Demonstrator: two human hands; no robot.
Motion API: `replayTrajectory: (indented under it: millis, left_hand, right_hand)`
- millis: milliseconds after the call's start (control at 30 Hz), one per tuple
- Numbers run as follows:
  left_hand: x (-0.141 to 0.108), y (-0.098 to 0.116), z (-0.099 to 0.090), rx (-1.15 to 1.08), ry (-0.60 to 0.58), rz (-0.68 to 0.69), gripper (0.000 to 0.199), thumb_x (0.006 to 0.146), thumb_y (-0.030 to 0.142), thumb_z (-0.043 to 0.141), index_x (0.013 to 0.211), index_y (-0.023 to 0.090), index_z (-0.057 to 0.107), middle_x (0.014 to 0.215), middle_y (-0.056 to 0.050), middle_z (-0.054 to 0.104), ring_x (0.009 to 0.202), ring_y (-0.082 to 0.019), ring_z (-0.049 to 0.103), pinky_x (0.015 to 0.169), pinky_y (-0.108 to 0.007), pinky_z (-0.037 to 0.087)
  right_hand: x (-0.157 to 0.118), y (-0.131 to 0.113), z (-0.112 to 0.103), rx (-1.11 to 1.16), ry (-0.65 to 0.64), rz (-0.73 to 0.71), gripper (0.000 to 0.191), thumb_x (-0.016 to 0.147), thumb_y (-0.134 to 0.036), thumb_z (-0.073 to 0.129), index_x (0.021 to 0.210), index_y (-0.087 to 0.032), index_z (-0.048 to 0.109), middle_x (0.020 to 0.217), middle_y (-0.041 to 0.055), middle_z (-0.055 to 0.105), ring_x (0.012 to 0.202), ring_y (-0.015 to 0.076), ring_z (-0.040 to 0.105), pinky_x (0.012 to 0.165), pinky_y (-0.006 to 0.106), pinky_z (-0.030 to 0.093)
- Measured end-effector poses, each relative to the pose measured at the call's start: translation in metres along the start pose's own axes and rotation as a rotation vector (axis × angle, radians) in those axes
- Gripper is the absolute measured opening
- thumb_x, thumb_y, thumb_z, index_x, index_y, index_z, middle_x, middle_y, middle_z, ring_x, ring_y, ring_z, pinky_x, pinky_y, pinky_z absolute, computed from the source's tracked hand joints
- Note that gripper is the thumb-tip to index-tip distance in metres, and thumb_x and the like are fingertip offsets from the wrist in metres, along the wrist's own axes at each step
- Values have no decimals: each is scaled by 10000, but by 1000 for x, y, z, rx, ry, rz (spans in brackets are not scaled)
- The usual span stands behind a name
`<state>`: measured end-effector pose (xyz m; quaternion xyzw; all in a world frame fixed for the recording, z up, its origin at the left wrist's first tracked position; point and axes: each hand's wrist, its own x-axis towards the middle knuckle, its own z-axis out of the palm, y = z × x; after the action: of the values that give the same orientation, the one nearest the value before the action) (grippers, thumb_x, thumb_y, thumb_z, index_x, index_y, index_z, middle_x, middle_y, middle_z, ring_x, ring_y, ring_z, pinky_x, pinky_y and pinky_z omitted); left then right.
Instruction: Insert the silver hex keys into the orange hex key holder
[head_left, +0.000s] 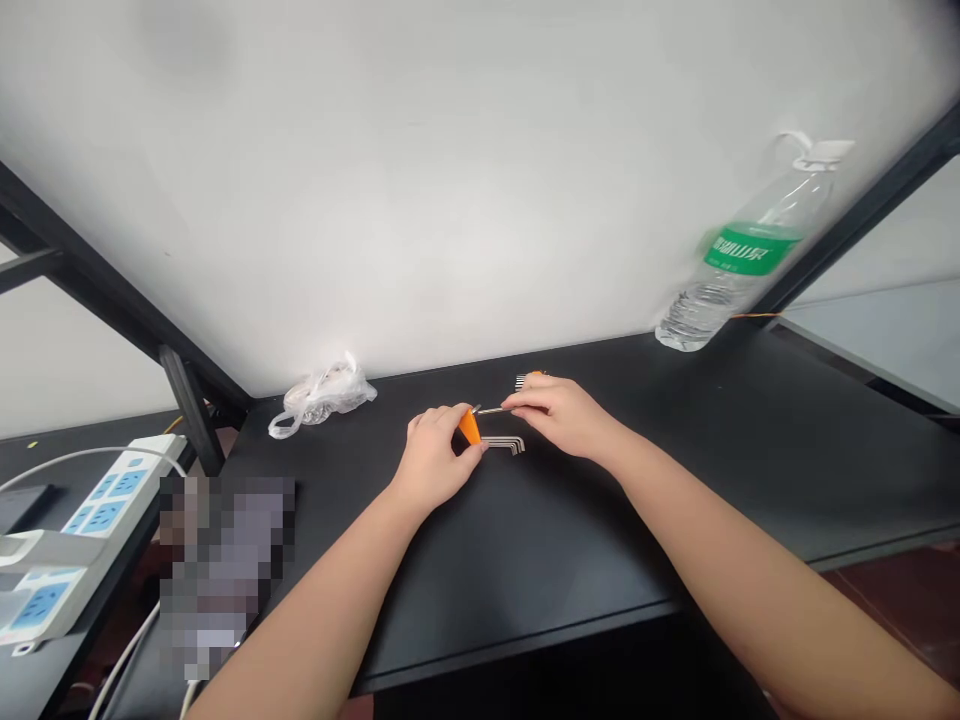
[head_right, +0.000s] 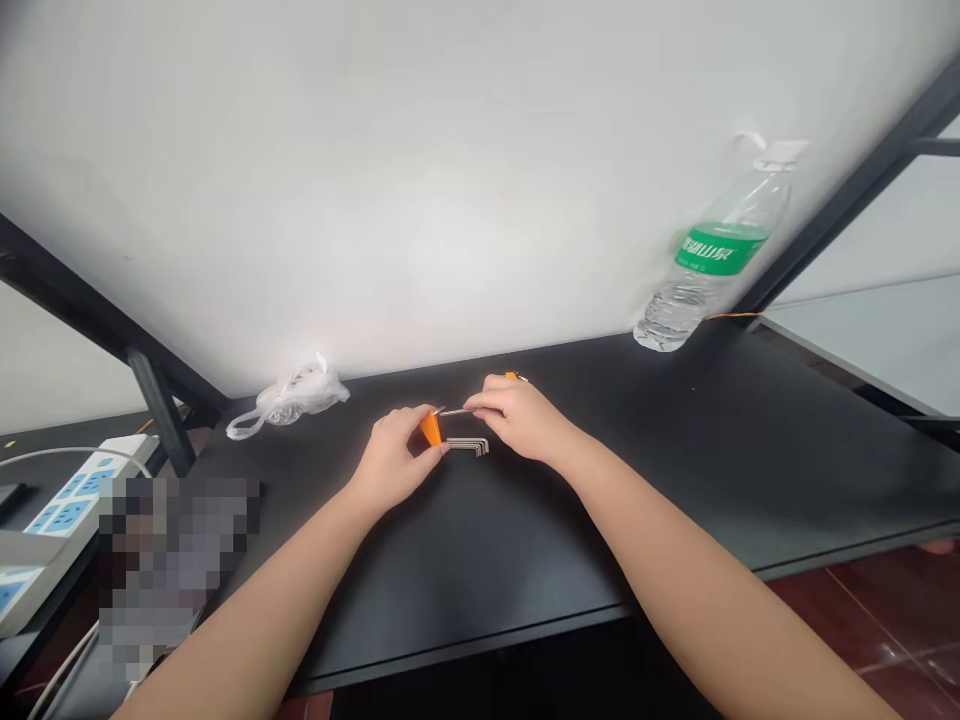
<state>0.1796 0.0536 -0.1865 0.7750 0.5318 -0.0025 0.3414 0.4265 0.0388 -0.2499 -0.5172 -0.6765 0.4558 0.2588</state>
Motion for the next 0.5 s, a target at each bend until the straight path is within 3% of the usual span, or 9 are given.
replayTrajectory:
  millis: [300, 500]
  left_hand:
    - [0, -1, 1, 15, 5, 15, 440, 877, 332, 734, 1296, 296, 605, 1067, -14, 707, 1021, -232, 639, 1024, -443, 450]
    - [-2, -1, 1, 75, -12, 42, 449, 880, 353, 725, 1304, 296, 591, 1100, -25, 702, 1085, -255, 627, 1128, -508, 376]
  right_hand:
    - [0, -3, 4, 16, 49, -96, 259, 1020, -235, 537, 1082, -251, 788, 866, 46, 623, 748, 169, 575, 695, 322, 449]
    - [-4, -11, 1, -69, 7, -133, 295, 1039, -210, 485, 1084, -252, 774, 881, 53, 619, 752, 170, 565, 684, 311, 431]
